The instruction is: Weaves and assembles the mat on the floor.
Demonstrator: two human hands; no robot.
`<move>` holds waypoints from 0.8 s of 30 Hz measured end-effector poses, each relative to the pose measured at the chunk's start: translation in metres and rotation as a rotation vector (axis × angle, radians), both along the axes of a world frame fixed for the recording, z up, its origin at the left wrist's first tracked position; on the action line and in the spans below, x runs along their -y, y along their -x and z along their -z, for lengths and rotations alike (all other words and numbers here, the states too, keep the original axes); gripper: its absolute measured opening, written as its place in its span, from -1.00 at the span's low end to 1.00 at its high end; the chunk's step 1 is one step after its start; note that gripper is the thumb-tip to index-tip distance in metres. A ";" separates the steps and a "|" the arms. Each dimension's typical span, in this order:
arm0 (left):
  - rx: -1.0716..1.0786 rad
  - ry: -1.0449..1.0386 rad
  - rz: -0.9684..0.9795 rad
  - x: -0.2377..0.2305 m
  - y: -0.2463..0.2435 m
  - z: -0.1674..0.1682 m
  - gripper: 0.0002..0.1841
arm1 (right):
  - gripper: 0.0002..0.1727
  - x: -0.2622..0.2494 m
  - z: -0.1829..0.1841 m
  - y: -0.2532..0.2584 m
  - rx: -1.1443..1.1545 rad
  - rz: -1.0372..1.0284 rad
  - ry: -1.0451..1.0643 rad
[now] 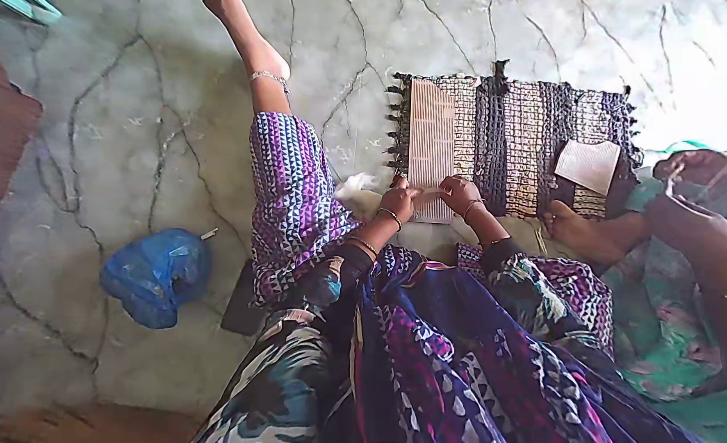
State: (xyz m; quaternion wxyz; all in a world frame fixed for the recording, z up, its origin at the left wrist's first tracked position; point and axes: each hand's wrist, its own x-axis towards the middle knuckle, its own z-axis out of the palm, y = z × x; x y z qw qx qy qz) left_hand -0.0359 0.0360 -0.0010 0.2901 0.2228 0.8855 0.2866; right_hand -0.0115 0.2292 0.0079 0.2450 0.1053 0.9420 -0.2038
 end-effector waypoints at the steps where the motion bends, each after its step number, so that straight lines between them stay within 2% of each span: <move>1: -0.008 0.001 0.003 -0.002 0.001 0.001 -0.57 | -0.69 0.001 0.001 -0.001 -0.006 0.011 -0.008; 4: -0.098 -0.064 -0.038 -0.005 -0.001 0.011 -0.60 | -0.69 0.000 0.006 -0.004 -0.029 0.049 -0.001; 8: -0.082 -0.037 -0.035 -0.007 -0.001 0.012 -0.60 | -0.69 0.000 0.007 -0.005 -0.039 0.058 0.003; 11: -0.046 0.057 0.029 -0.009 0.001 0.011 -0.55 | -0.66 0.004 0.003 -0.004 -0.025 0.084 -0.019; 13: -0.099 0.013 0.018 -0.007 -0.003 0.014 -0.55 | -0.64 0.005 0.005 -0.006 -0.051 0.108 -0.028; 16: -0.040 0.041 0.018 -0.009 0.001 0.007 -0.49 | -0.64 0.006 0.009 -0.009 -0.084 0.129 -0.029; 24: -0.080 -0.043 -0.039 -0.007 -0.004 0.009 -0.53 | -0.63 0.007 0.006 -0.009 -0.072 0.151 -0.021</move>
